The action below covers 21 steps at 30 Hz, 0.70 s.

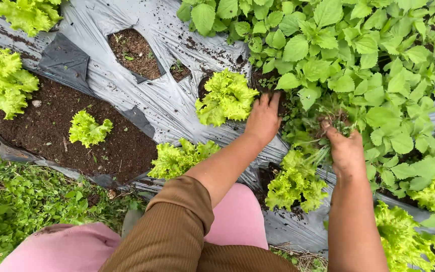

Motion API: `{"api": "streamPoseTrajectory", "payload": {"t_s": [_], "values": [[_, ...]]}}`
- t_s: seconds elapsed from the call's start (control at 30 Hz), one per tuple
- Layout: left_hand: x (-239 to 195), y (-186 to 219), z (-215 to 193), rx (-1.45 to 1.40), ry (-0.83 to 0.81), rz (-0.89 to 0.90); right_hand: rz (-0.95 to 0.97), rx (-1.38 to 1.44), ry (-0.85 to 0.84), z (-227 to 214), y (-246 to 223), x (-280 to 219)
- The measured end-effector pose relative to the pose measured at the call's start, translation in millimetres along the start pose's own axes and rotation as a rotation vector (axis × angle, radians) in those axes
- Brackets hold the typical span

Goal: Weeding around lettuce plants and planting seedlings in a field with plastic mulch

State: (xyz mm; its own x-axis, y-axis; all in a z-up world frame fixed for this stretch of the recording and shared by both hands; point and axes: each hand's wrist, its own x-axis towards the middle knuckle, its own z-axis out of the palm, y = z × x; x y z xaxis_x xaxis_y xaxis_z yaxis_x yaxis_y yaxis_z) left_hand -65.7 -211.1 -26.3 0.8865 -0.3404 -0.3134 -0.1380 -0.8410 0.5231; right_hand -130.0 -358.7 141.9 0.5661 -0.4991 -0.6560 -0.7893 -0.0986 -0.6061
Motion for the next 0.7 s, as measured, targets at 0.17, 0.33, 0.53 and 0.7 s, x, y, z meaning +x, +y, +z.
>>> {"api": "streamPoseTrajectory", "payload": {"t_s": [0.17, 0.33, 0.53, 0.7], "values": [[29.0, 26.1, -7.6, 0.135, -0.122, -0.025, -0.010, 0.115, -0.063, 12.1, 69.5, 4.2], [78.3, 8.0, 58.6, 0.161, 0.026, 0.097, 0.068, 0.192, -0.082, 19.9, 104.7, 3.1], [83.0, -26.4, 78.9, -0.047, 0.205, 0.348, 0.166, 0.131, -0.173, 21.0, 147.1, 19.1], [86.1, -24.4, 81.8, -0.090, 0.124, 0.243, 0.141, 0.125, -0.178, 46.9, 170.1, 46.1]]}}
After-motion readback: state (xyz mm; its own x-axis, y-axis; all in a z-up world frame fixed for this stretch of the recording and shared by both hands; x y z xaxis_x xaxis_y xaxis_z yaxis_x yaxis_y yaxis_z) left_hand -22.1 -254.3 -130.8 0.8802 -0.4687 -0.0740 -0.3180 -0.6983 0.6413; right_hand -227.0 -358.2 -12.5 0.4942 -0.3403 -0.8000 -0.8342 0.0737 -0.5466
